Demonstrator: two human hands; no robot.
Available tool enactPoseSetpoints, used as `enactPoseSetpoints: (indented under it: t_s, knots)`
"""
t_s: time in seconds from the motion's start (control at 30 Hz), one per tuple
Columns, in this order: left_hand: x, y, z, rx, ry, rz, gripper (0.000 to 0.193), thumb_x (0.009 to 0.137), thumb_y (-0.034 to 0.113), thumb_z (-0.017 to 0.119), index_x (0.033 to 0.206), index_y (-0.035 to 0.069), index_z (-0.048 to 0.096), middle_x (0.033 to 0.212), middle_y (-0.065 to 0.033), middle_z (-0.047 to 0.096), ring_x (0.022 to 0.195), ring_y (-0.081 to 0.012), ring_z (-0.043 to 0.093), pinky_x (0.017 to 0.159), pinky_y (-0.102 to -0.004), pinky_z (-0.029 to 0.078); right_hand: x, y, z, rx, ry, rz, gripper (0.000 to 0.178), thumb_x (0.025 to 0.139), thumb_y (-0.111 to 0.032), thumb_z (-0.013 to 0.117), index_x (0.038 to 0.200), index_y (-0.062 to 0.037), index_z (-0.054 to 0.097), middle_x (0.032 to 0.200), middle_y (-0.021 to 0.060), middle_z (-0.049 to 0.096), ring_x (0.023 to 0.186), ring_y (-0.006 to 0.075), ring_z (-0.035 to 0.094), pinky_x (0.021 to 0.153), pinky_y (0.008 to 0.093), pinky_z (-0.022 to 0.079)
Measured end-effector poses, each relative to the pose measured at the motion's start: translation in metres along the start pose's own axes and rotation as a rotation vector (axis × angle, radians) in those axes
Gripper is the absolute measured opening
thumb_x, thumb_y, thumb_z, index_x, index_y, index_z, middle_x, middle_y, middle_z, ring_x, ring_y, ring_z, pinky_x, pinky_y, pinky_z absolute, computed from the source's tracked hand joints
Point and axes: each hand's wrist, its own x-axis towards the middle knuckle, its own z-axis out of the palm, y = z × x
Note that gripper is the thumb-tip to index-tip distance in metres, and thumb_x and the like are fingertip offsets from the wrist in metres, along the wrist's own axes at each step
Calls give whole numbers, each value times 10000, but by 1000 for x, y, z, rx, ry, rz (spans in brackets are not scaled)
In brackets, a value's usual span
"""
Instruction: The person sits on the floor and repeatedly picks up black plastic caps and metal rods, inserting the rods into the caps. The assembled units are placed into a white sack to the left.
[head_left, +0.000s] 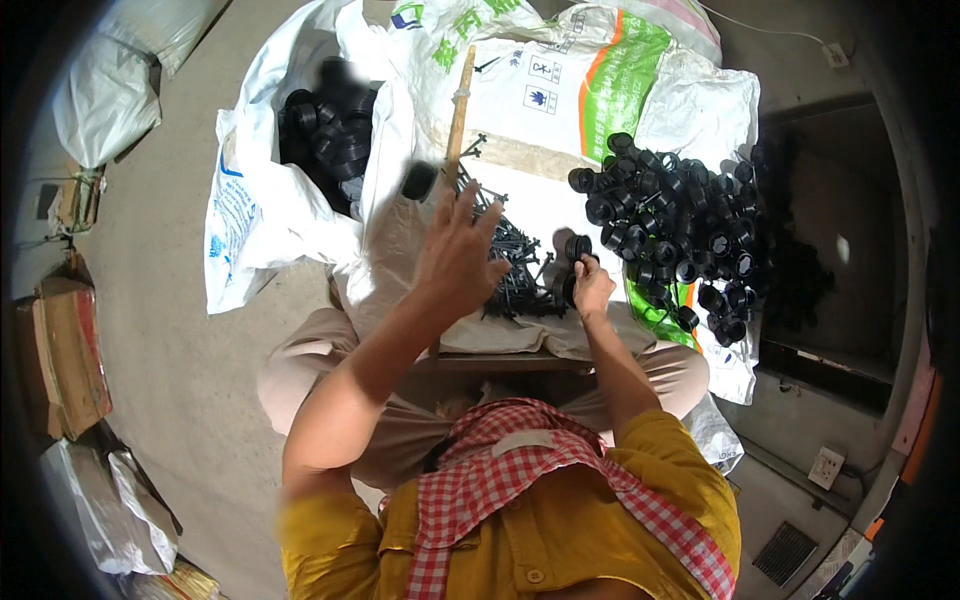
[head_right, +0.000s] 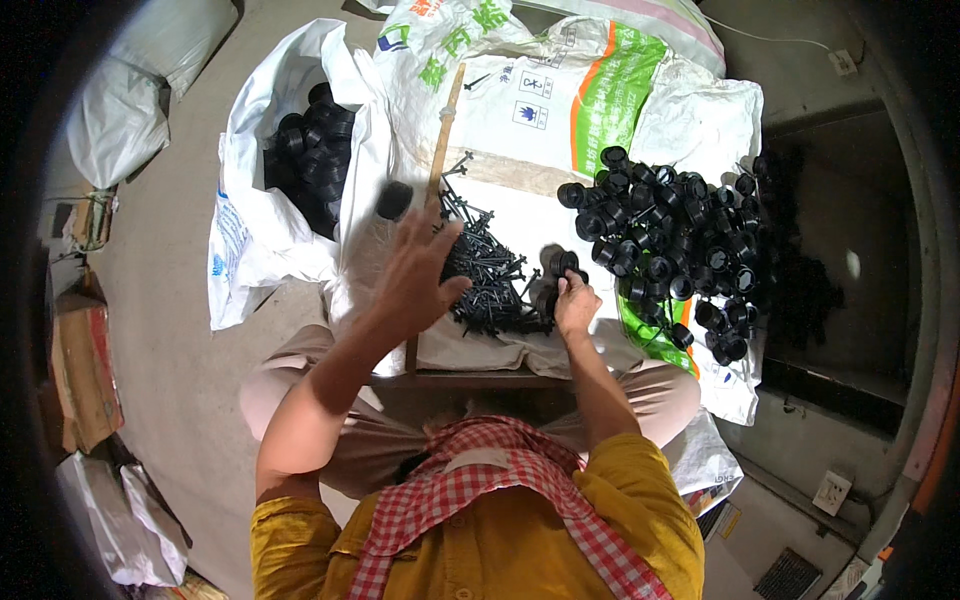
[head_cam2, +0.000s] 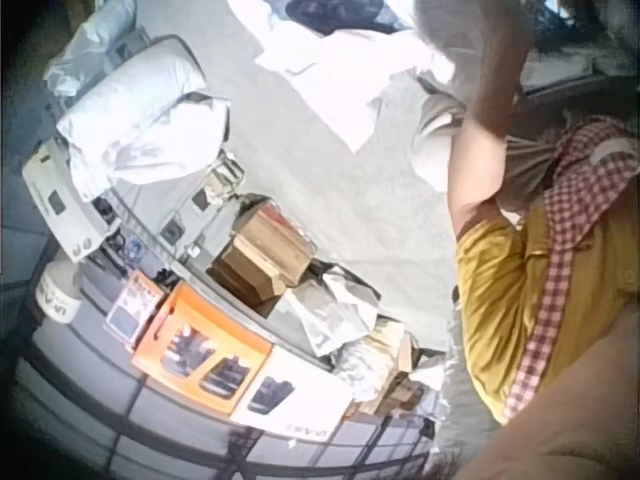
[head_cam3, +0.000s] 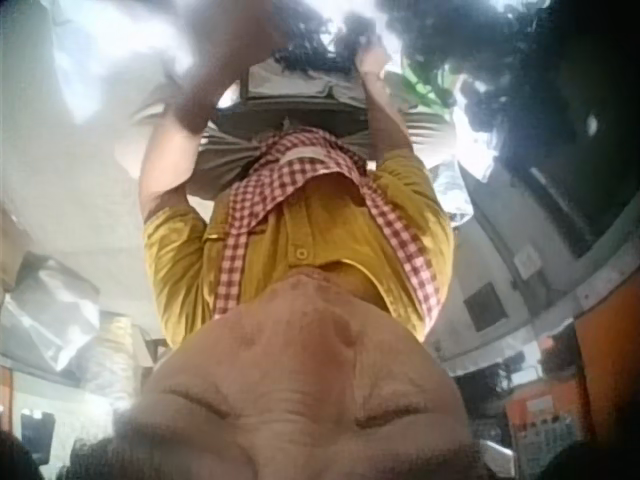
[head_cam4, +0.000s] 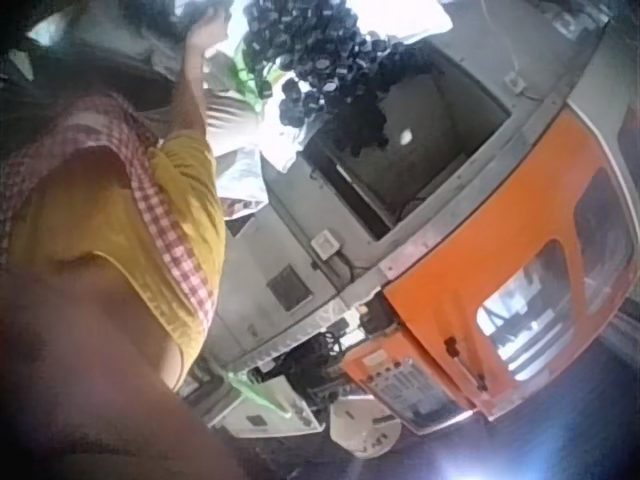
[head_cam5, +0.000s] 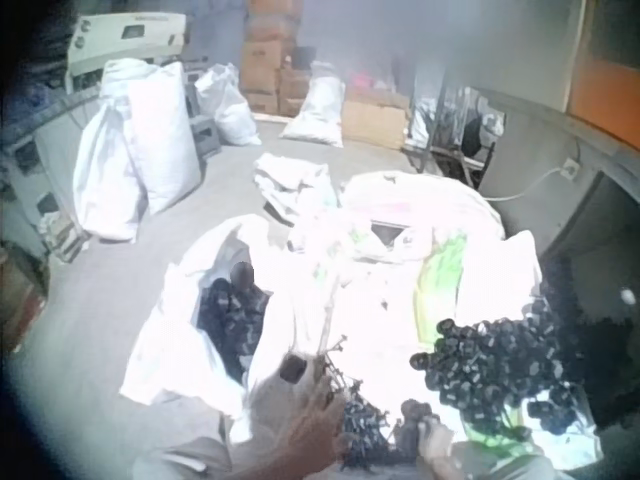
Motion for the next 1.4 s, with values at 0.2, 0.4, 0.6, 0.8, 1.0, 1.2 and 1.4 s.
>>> enactPoseSetpoints:
  t_s: [0.2,0.4,0.6,0.8,1.0,1.2,1.4]
  knots:
    - [-11,-7,50,-361,-71,6,859,749,340,758,1444,99,315,1456,-256,321,1344,-411,324,1072,-471,313,-55,-147,-55,1138,-173,165,369,989,-91,479,1336,16,412,1023,80,609,831,126,562,744,250,478]
    - [-5,-18,35,-675,-64,-167,561,752,28,622,1297,40,491,998,-156,632,870,-214,646,680,-317,529,-76,-175,-128,1056,-518,-80,651,924,-48,575,1477,-80,233,1201,207,587,981,152,604,792,293,513]
    - [-18,-5,8,-968,-582,-213,499,740,-1,559,1236,6,500,910,-152,597,741,-220,640,508,-312,573,-63,-145,-135,229,-207,-941,631,671,-128,802,1220,-27,507,1336,225,488,1283,331,443,1052,436,351]
    - [-30,-1,29,-21,-367,218,270,739,92,678,992,49,597,903,-81,622,773,-251,623,696,-348,515,-72,-153,-131,-19,-529,-856,203,760,-179,624,886,-19,623,940,131,685,878,279,635,847,362,455]
    - [-20,3,13,-221,130,900,305,748,51,617,1051,32,584,987,-73,630,998,-223,609,838,-327,513,-48,-129,-146,1362,-1603,75,233,829,-216,544,813,-13,656,712,146,640,688,242,581,795,374,448]
    - [-16,18,8,-1750,-219,36,388,828,-3,613,1207,13,531,1202,-101,601,1100,-177,564,930,-311,448,-52,-147,-100,1983,-718,-37,513,982,-508,380,871,-53,590,1012,136,595,965,233,545,952,412,396]
    - [-29,-9,35,-1172,-58,93,434,769,40,677,1176,-31,543,1178,-185,583,1111,-312,563,933,-359,453,-49,-183,-90,1029,-39,-686,468,989,-345,428,1211,40,574,1310,150,510,1093,200,525,962,338,417]
